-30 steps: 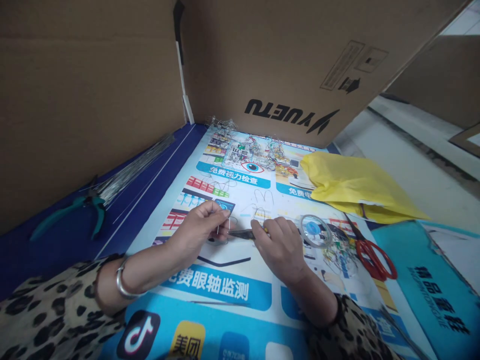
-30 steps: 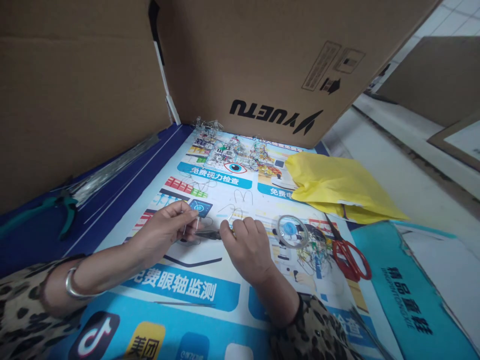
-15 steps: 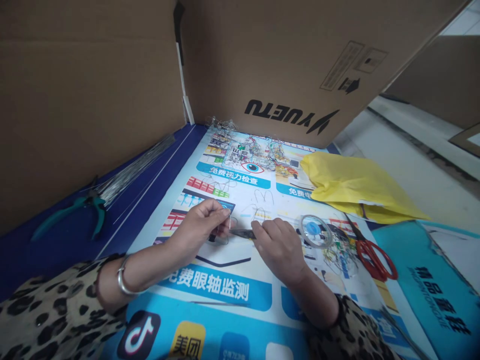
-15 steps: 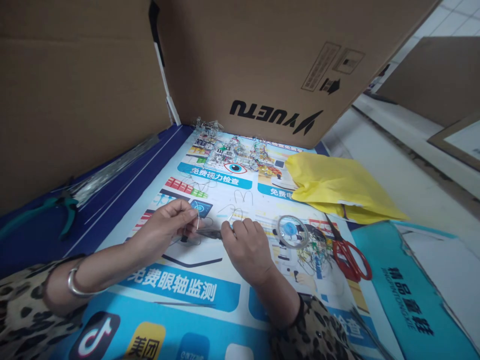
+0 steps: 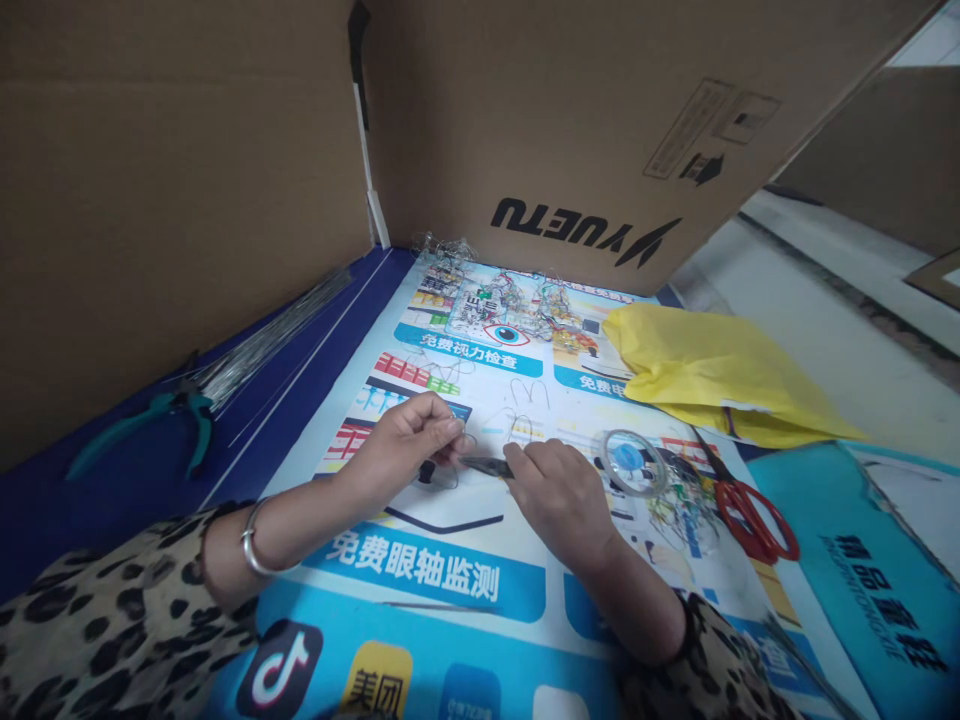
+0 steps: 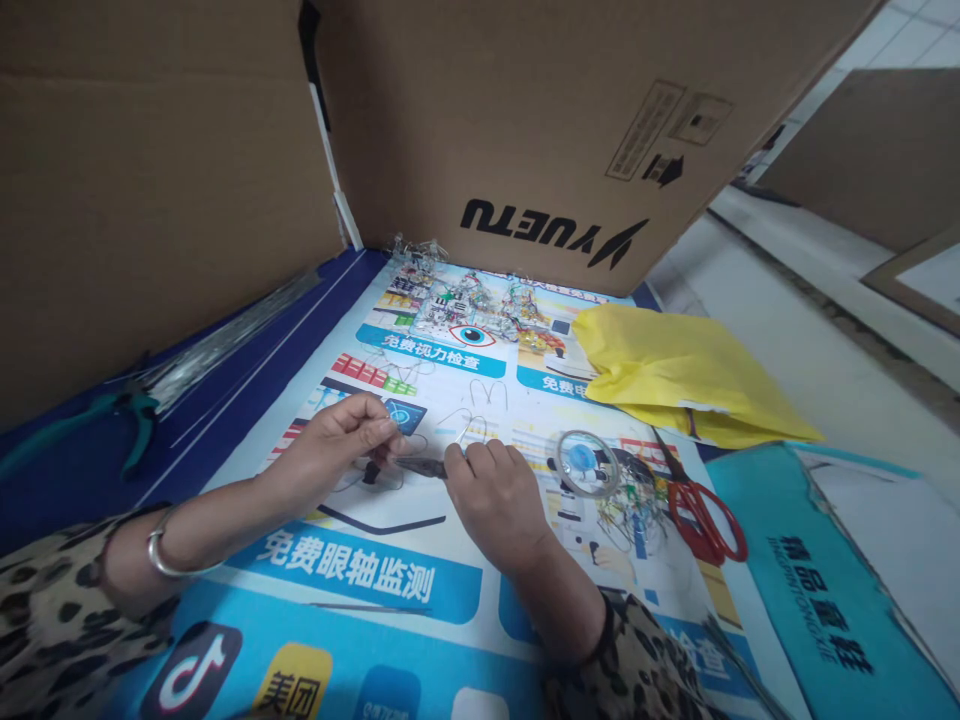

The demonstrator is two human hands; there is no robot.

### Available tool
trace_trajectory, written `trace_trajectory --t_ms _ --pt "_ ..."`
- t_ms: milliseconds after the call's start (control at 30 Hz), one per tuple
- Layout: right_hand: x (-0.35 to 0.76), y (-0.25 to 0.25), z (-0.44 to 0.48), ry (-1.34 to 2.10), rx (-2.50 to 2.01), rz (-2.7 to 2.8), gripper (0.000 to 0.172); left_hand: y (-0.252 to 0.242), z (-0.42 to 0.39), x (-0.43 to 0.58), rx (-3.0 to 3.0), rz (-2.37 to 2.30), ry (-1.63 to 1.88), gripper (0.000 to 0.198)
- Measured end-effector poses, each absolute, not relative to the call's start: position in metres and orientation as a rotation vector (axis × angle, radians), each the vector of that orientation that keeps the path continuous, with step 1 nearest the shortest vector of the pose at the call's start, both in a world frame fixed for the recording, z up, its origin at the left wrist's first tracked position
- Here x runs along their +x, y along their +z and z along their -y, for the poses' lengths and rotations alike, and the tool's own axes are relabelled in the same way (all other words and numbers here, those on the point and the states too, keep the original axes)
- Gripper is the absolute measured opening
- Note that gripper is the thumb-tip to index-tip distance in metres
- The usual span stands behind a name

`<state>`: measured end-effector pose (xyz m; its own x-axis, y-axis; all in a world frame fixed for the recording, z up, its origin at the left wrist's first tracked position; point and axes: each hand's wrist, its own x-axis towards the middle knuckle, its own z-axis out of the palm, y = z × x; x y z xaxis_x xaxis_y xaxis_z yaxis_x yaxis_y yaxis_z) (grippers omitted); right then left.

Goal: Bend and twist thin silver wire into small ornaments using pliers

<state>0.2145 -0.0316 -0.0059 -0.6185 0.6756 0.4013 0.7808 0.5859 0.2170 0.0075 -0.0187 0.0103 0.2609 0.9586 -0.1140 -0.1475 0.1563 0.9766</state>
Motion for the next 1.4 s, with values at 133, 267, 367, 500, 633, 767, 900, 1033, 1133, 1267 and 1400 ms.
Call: trace_trajectory --t_ms 133,267,367,500,633,767,900,1033,1133,1267,1400 --pt "0.214 -0.006 0.032 -0.523 -1.213 2.544 0.012 0.010 0.017 0.007 1.120 -0.943 0.996 0.020" --pt "0.213 -0.002 0.034 -0.489 -1.214 2.555 0.011 0.011 0.017 0.007 1.142 -0.925 0.999 0.019" --pt "0.213 0.001 0.036 -0.411 -1.252 2.578 0.006 0.012 0.016 0.006 1.157 -0.918 1.004 0.019" --pt "0.212 0.004 0.038 -0.275 -1.309 2.577 0.006 0.011 0.016 0.005 1.200 -0.896 1.005 0.018" --pt "0.211 0.009 0.039 -0.125 -1.402 2.607 0.007 0.009 0.014 0.003 1.262 -0.896 0.983 0.017" --pt "0.209 0.016 0.040 0.046 -1.528 2.644 0.014 0.009 0.013 0.001 1.325 -0.890 0.945 0.017" --pt "0.209 0.021 0.040 0.179 -1.598 2.657 0.018 0.011 0.014 0.000 1.356 -0.873 0.915 0.015" --pt "0.210 0.025 0.038 0.330 -1.623 2.659 0.018 0.012 0.014 0.000 1.363 -0.875 0.883 0.015" --pt "0.211 0.025 0.038 0.373 -1.608 2.650 0.016 0.012 0.015 0.000 1.375 -0.890 0.885 0.016" --pt "0.211 0.021 0.039 0.164 -1.554 2.645 0.013 0.010 0.015 0.001 1.307 -0.905 0.928 0.011" --pt "0.211 0.018 0.039 -0.013 -1.482 2.643 0.008 0.008 0.015 0.001 1.337 -0.948 0.909 0.019"
